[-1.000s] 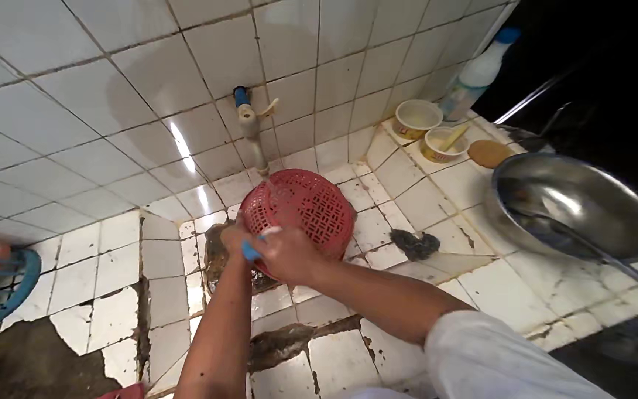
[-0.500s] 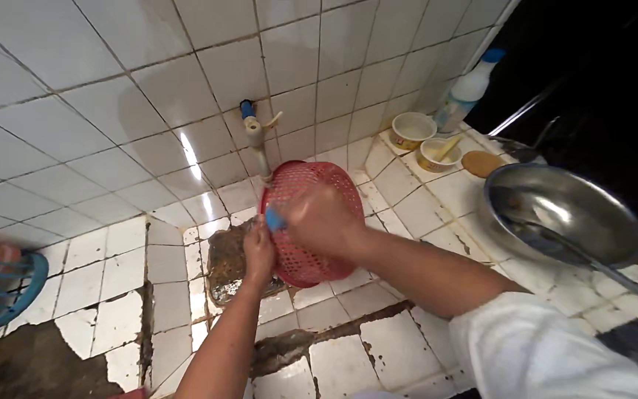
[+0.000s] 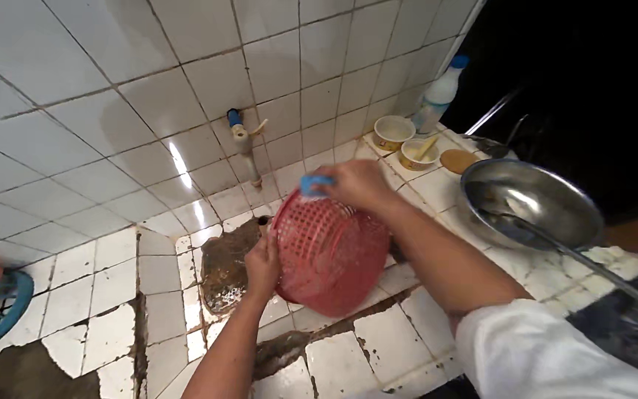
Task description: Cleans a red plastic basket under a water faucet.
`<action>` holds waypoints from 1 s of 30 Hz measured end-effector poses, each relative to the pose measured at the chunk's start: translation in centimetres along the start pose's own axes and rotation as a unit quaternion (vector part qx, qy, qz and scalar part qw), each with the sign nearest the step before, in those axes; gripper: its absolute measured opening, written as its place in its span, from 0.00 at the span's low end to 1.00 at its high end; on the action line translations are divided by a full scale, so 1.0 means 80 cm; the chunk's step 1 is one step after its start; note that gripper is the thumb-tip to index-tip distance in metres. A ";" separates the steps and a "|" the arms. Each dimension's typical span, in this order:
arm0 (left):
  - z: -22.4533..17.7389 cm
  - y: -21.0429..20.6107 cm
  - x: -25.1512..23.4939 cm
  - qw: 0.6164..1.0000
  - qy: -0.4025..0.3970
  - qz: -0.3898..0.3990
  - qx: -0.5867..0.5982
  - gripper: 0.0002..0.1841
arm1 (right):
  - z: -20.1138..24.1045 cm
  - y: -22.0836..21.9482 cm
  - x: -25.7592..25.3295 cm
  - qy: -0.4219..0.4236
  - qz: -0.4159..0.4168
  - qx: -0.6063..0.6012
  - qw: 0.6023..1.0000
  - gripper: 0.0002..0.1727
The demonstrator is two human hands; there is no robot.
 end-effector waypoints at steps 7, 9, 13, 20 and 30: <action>-0.005 0.008 -0.026 0.970 0.194 -0.019 0.141 0.14 | 0.094 -0.035 0.007 0.096 -0.012 -0.023 0.995 0.15; 0.012 0.019 -0.029 0.966 0.199 -0.057 0.153 0.15 | 0.106 -0.030 -0.001 0.105 0.050 -0.048 0.992 0.17; 0.093 0.064 -0.019 0.950 0.187 -0.141 0.205 0.24 | -0.026 -0.067 -0.068 -0.069 0.092 -0.135 0.984 0.20; 0.121 0.072 -0.024 0.929 0.231 -0.185 0.223 0.24 | 0.048 -0.078 -0.088 -0.046 0.081 -0.118 0.989 0.22; 0.172 0.091 -0.002 0.896 0.293 -0.242 0.229 0.28 | -0.077 -0.215 -0.042 -0.192 0.098 -0.240 0.946 0.25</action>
Point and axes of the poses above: each hand's wrist, its own x-axis away from the middle knuckle, its own y-axis out of the back of the hand, z = x × y, the point moved 4 cm from there along -x, towards the middle knuckle, and after that the axes turned 9 degrees about x, right-handed, at the moved point
